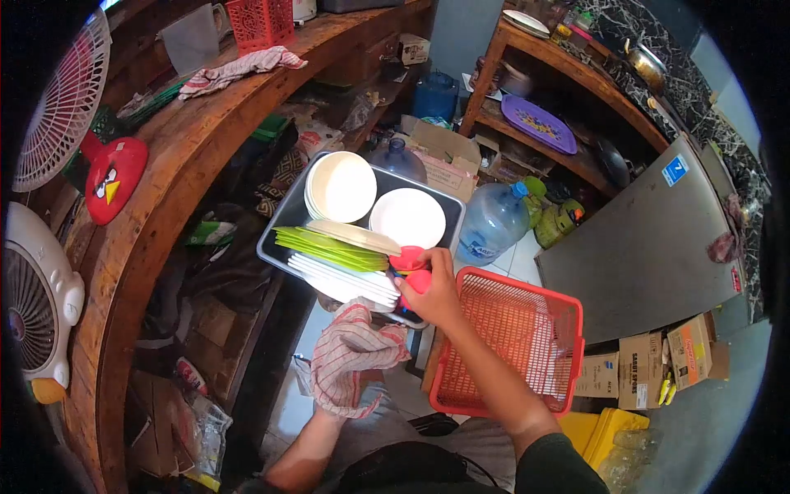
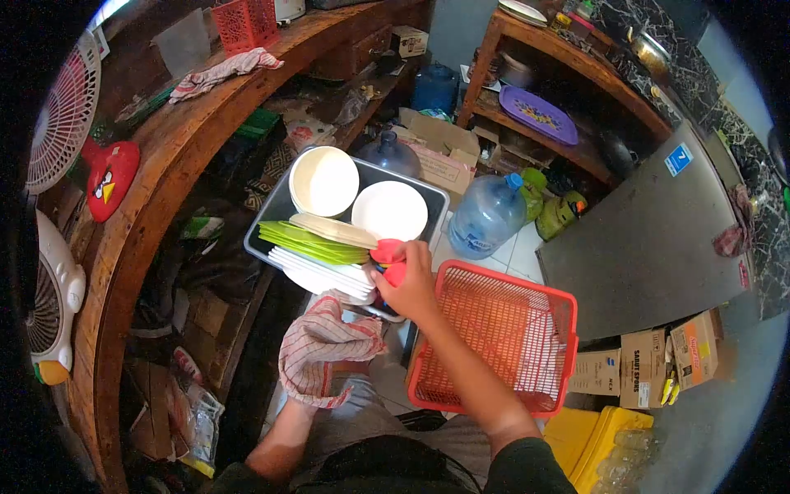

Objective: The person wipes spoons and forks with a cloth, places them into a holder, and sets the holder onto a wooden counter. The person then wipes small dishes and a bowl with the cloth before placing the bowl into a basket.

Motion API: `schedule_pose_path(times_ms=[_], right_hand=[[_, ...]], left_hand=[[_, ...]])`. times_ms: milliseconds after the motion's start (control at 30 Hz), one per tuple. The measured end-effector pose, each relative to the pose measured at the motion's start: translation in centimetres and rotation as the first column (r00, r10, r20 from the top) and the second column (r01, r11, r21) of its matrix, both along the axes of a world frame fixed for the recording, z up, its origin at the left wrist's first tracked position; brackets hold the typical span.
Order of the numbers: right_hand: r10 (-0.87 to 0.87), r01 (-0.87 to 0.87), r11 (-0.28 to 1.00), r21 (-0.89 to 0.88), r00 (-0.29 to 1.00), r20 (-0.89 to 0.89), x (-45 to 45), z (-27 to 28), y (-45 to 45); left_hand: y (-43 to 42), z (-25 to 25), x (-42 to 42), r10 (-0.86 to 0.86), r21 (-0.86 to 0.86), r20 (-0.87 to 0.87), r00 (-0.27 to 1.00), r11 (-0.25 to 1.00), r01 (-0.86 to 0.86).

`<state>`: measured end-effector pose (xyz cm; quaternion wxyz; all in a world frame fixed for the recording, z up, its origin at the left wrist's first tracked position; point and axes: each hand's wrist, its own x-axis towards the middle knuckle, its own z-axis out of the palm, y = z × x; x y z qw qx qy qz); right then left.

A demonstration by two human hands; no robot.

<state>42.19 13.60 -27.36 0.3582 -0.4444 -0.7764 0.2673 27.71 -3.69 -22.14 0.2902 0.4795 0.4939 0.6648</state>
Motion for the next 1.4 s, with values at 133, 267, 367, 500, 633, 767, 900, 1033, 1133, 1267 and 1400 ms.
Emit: schedule_pose_path(times_ms=[133,267,367,500,633,767,900,1033,1133,1267,1400], right_hand=[[0.056,-0.060,0.998,-0.003,0.950,-0.306,0.4,-1.0,0.0],[0.040,-0.017,0.962,0.271,0.996,-0.078,1.6,0.0,4.3],[-0.132,0.136,0.988,-0.073,0.989,0.060,1.3,0.3,9.6],[-0.140,0.193,0.981,-0.022,0.779,0.611,-0.2,2.0,14.4],[-0.082,0.136,0.990,-0.036,0.765,0.638,0.0,1.7,16.0],[0.051,-0.037,0.998,-0.051,0.946,0.320,1.4,1.1,17.0],[0.095,-0.089,0.996,-0.031,0.922,0.376,2.5,3.2,15.3],[0.010,0.016,0.994,-0.104,0.968,0.251,4.4,6.7,13.2],[-0.022,0.022,1.000,0.019,1.000,-0.022,8.2,7.4,10.5],[-0.044,-0.072,0.982,-0.175,0.810,-0.584,13.0,5.4,4.4],[-0.376,-0.108,0.809,-0.578,0.660,-0.651,14.4,1.3,-4.3]], left_hand=[[-0.4,-0.5,0.7,-0.066,0.008,-0.135,0.989,0.998,0.068],[-0.4,-1.0,1.0,-0.127,-0.034,0.127,0.984,0.991,0.133],[-0.3,0.7,1.7,-0.021,-0.018,0.035,0.999,1.000,0.021],[0.2,0.2,2.2,0.002,-0.085,0.413,0.911,0.996,0.037],[0.8,1.1,1.5,-0.033,0.002,0.107,0.994,0.999,0.033],[1.3,-0.4,0.7,-0.151,0.005,0.078,0.985,0.988,0.152],[1.1,-0.7,0.9,-0.137,-0.039,0.042,0.990,0.990,0.139],[0.9,-0.6,1.3,-0.099,-0.089,-0.020,0.995,0.991,0.097],[0.7,-0.5,1.6,-0.063,-0.087,-0.072,0.995,0.995,0.057],[1.4,2.7,1.1,0.013,0.171,-0.570,0.821,0.980,0.104],[0.7,4.9,7.9,-0.218,0.181,0.436,0.873,0.972,0.152]])
